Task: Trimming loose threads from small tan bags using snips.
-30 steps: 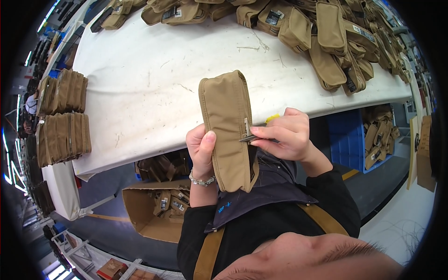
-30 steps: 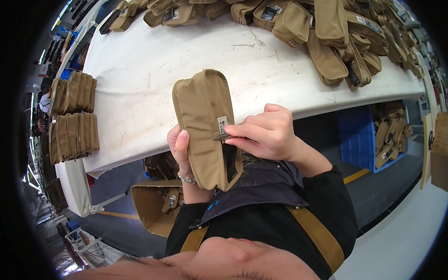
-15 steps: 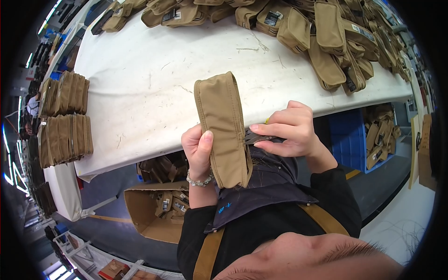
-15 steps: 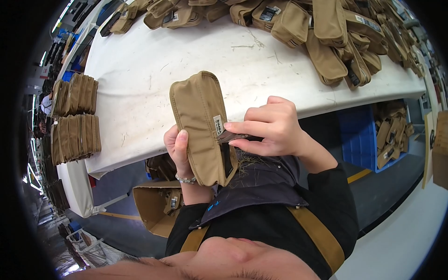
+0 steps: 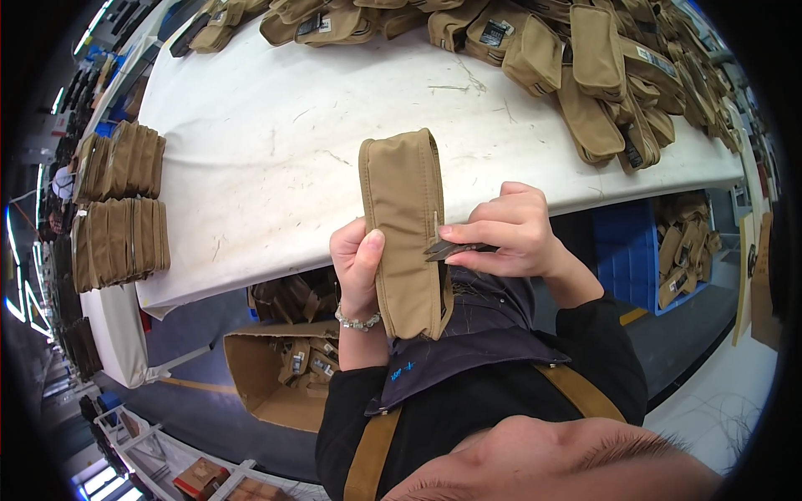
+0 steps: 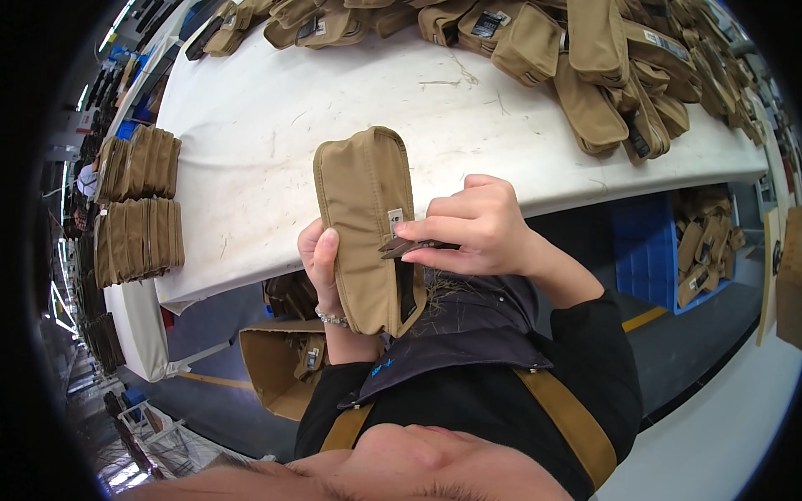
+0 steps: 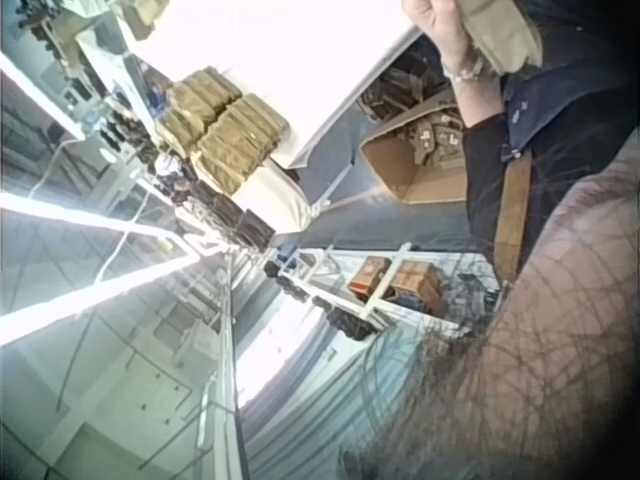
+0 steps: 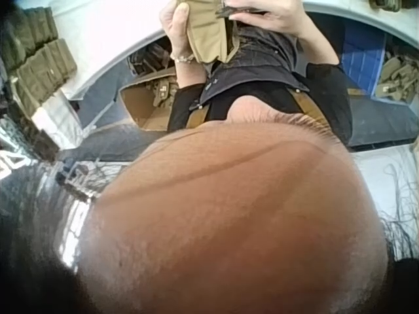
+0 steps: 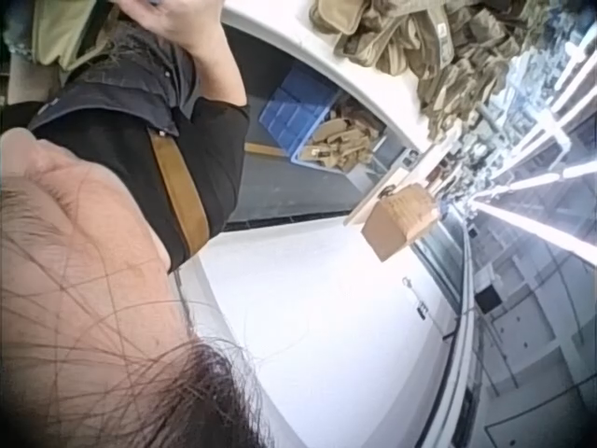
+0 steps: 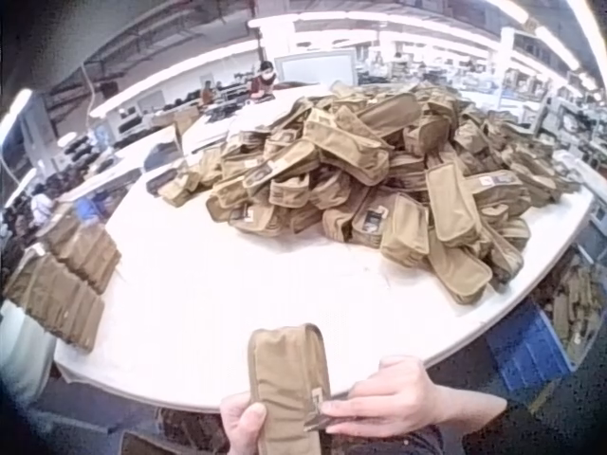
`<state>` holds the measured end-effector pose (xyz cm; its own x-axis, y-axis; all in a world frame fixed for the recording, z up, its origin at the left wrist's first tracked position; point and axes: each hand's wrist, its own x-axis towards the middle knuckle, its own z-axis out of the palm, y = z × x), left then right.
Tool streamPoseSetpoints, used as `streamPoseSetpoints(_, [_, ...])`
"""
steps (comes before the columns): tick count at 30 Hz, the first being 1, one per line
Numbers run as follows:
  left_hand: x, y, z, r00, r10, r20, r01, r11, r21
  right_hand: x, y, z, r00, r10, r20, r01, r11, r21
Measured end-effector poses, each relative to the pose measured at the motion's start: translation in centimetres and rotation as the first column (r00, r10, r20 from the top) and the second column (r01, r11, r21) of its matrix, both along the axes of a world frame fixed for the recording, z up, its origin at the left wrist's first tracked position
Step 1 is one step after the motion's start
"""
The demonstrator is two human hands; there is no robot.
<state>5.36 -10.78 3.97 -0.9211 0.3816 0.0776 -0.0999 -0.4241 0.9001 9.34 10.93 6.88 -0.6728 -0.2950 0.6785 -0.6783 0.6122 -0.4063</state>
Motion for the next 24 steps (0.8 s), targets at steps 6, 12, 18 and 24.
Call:
streamPoseSetpoints(6, [0.0,0.3,0.2,1.000,-0.006,0.009,0.005,1.000,0.006,0.0,0.2,-0.3,1.000,0.018,0.013,-0.018,1.000,0.005])
streamPoseSetpoints(12, [0.3,0.8,0.5,0.999,0.005,0.038,-0.006,1.000,0.012,-0.1,0.0,-0.9,1.000,0.021,0.021,-0.020,0.998,-0.055])
streamPoseSetpoints(18, [0.2,0.6,0.4,0.999,-0.005,0.036,0.005,1.000,0.016,-0.2,-0.1,-1.2,0.999,0.042,0.027,-0.039,0.996,-0.085])
streamPoseSetpoints(24, [-0.3,0.9,-0.3,1.000,0.020,-0.002,-0.020,0.999,-0.040,-0.1,0.6,-2.3,0.996,0.083,0.032,-0.080,0.993,-0.090])
